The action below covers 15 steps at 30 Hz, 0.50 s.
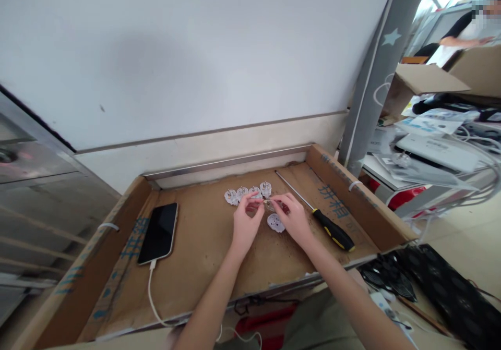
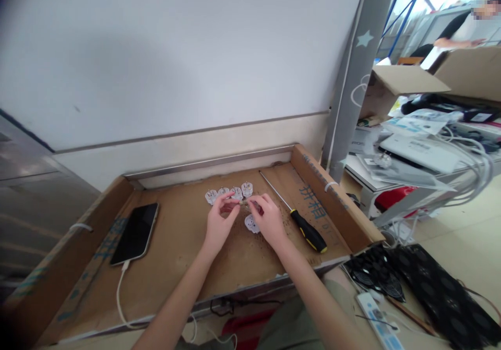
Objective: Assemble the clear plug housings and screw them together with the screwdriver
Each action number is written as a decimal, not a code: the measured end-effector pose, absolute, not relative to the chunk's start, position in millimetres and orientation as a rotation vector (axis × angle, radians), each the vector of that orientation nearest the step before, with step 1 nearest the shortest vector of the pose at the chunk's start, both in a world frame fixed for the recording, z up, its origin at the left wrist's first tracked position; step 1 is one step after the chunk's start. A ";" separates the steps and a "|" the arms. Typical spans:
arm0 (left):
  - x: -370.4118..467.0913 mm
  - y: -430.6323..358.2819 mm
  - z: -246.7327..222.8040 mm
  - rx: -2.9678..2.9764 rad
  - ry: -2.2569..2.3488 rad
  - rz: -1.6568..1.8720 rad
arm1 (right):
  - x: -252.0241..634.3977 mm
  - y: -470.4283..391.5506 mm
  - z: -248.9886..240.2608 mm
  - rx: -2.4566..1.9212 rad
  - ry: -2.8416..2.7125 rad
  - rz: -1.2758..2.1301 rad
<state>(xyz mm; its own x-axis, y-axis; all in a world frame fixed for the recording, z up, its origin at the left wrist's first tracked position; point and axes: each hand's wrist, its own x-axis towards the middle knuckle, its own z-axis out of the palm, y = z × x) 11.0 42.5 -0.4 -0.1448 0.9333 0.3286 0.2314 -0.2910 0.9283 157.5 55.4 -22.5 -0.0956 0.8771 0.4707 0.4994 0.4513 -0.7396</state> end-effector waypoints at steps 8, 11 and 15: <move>10.7 41.9 1.2 1.457 1.386 1.459 | 157.7 53.9 -19.8 -1.177 -1.748 0.492; 10.7 41.2 0.9 1.488 1.354 1.472 | 157.9 54.3 -20.8 -1.174 -1.747 0.487; 10.4 41.8 -0.2 1.554 1.301 1.501 | 157.7 55.3 -22.1 -1.173 -1.745 0.477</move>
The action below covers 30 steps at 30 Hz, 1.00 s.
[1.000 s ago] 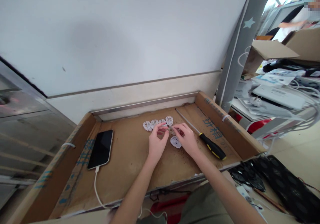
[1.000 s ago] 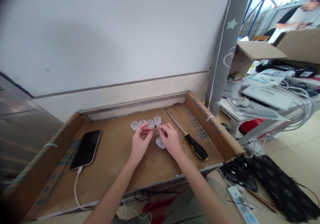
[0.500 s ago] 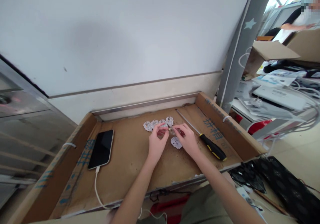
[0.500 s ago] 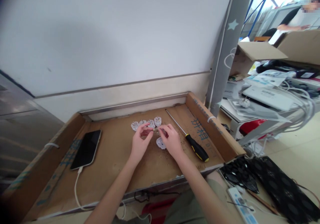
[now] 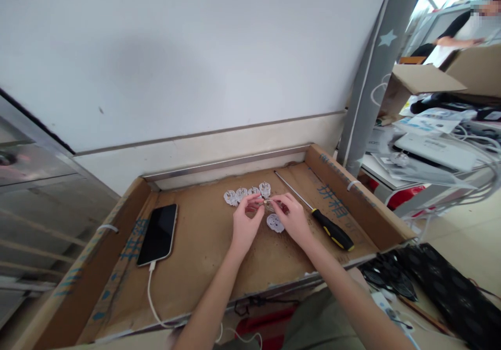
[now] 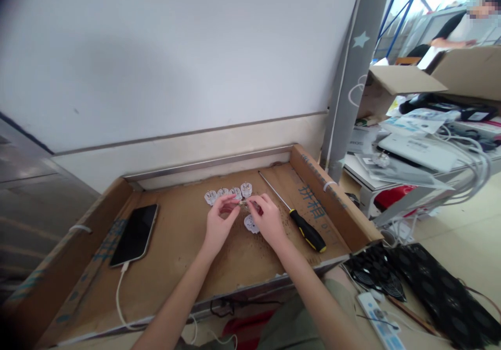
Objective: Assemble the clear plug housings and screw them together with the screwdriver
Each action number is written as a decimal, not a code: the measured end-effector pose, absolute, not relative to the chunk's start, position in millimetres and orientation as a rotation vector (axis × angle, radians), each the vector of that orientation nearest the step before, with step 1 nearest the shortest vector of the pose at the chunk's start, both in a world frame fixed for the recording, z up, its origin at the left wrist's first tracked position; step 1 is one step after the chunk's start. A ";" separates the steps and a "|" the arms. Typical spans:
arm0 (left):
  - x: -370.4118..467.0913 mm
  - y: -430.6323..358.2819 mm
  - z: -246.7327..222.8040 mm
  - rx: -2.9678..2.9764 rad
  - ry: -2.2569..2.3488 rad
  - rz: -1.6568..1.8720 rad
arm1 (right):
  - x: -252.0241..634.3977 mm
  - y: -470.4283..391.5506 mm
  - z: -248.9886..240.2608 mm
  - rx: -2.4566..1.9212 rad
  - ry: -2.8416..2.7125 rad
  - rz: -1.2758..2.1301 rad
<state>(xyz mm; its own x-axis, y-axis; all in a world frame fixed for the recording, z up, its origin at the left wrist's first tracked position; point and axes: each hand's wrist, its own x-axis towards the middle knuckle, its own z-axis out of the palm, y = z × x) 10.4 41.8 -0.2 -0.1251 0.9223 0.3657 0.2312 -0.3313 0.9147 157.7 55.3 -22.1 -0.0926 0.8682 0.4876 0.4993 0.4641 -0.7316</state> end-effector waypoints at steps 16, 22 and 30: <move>11.0 39.8 1.4 1.544 1.417 1.452 | 156.5 53.9 -19.5 -1.176 -1.758 0.475; 10.9 41.0 -0.7 1.563 1.355 1.476 | 156.5 54.6 -21.1 -1.170 -1.763 0.475; 11.3 40.7 0.6 1.488 1.394 1.490 | 156.2 54.5 -20.5 -1.168 -1.773 0.479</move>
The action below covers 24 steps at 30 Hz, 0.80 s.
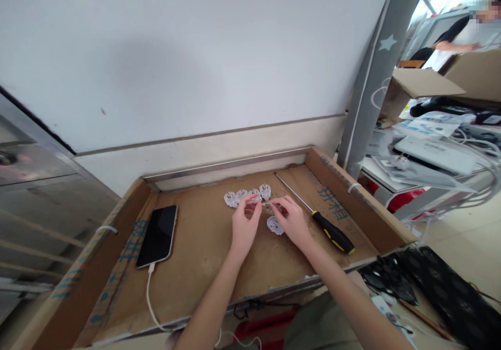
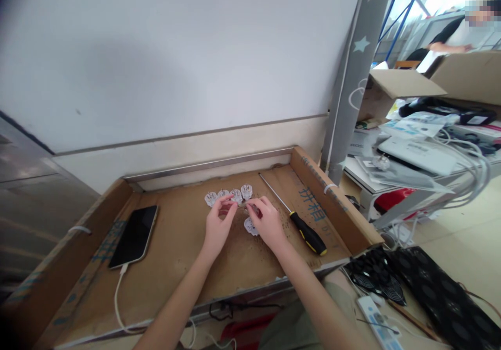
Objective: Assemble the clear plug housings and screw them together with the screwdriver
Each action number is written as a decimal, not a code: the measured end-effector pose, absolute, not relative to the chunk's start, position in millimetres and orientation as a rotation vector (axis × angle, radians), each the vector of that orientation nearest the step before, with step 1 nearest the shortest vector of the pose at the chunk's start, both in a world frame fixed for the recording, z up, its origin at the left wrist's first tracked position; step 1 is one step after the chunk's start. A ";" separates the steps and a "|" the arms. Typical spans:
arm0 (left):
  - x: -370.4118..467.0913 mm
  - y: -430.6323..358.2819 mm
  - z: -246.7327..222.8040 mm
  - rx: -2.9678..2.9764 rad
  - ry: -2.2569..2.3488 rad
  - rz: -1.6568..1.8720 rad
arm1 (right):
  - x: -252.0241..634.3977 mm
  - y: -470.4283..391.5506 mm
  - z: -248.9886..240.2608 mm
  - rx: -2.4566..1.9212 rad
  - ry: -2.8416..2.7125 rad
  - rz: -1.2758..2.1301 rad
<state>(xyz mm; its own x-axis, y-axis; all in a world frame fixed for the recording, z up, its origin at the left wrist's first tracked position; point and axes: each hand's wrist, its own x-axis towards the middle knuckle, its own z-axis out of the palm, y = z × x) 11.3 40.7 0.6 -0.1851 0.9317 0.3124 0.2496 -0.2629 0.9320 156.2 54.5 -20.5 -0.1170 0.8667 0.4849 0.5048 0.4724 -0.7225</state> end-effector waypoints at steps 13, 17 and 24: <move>11.7 43.2 -0.5 1.445 1.307 1.487 | 156.0 55.4 -22.3 -1.179 -1.756 0.473; 12.1 41.5 0.2 1.413 1.340 1.481 | 156.4 54.9 -21.9 -1.177 -1.761 0.481; 11.4 39.8 -0.1 1.460 1.381 1.446 | 156.7 54.6 -22.0 -1.181 -1.768 0.492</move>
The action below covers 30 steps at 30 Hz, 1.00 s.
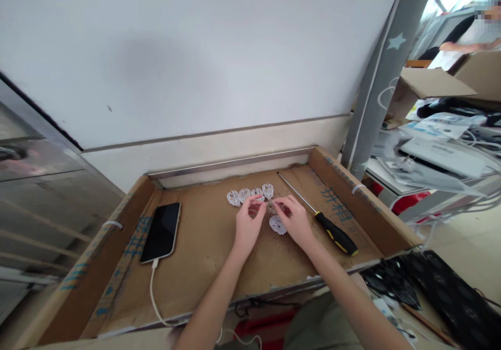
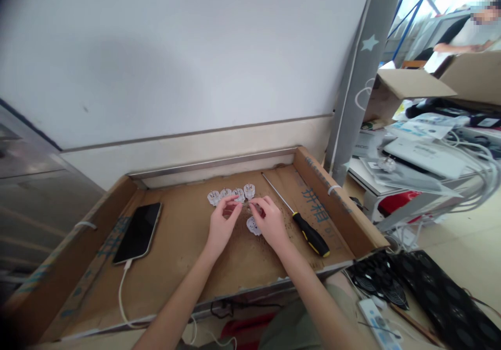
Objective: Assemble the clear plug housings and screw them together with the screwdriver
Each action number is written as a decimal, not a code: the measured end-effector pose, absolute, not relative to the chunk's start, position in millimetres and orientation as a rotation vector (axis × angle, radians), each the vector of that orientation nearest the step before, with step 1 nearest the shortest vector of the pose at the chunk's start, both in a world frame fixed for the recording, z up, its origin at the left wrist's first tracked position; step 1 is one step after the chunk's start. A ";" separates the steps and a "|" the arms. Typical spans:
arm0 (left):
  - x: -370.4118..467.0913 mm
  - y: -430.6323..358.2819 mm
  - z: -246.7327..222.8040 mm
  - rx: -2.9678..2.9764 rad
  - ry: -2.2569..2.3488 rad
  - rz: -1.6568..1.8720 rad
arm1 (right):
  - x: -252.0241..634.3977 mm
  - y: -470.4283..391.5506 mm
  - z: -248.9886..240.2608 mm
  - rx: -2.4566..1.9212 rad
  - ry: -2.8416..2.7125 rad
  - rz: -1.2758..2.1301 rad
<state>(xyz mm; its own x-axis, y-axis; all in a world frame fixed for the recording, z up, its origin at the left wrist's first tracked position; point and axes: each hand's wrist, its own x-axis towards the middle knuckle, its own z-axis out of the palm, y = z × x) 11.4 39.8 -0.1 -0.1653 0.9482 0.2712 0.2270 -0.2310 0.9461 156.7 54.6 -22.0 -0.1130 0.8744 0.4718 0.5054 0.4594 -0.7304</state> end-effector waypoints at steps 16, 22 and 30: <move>10.8 42.0 -2.9 1.582 1.396 1.409 | 154.8 55.1 -22.1 -1.168 -1.736 0.504; 6.9 43.2 -5.5 1.722 1.473 1.294 | 153.1 55.9 -20.2 -1.149 -1.727 0.511; 5.8 42.7 -6.9 1.829 1.474 1.287 | 152.4 57.8 -23.7 -1.142 -1.705 0.545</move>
